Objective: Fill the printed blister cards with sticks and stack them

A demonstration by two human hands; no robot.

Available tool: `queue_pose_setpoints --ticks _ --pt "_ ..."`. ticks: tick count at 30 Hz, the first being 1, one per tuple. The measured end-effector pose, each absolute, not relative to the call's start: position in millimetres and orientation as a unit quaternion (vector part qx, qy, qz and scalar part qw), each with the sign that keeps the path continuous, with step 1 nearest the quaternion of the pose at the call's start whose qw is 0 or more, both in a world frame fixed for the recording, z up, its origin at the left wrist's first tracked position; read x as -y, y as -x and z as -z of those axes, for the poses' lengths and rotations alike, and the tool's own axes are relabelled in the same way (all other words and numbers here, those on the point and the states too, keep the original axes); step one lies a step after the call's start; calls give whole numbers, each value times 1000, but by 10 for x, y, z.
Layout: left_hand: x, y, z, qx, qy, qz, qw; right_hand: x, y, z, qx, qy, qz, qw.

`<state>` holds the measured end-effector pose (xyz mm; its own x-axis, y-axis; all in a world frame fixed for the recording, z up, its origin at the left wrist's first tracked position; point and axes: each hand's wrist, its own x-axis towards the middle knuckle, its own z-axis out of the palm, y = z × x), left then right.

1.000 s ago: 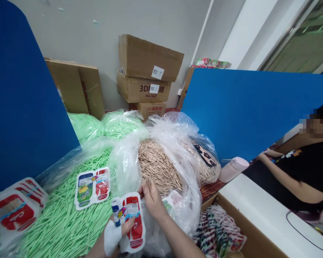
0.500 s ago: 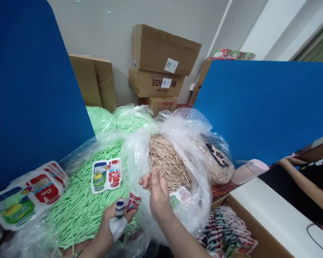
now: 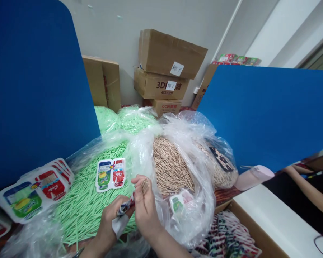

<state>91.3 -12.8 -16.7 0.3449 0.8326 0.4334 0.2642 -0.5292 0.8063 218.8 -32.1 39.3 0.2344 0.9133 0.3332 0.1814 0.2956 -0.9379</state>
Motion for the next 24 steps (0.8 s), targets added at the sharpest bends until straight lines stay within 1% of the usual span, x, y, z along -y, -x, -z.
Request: queue_pose_setpoints --ticks 3,5,9,10,13,18,22,24 --pt "115 -888 164 -370 -743 -434 351 343 -2297 -367 588 499 -315 553" --pt "113 -867 188 -380 -719 -428 393 330 -2363 -377 628 495 -290 526" --pt "108 -792 208 -392 -651 -413 502 257 -2396 -430 747 471 -222 414" --pt "104 -764 191 -403 -630 -411 520 236 -2385 -447 761 465 -212 400" --pt "76 -667 77 -447 -578 -429 531 158 -2328 -508 769 465 -195 392" --pt "-39 -522 -114 -437 -604 -431 508 -63 -2178 -586 805 456 -144 351" --pt "-140 -354 -133 -395 -578 -422 576 -185 -2105 -578 829 438 -112 330" --pt "-176 -257 -138 -392 -600 -387 581 -209 -2090 -566 838 430 -97 321"
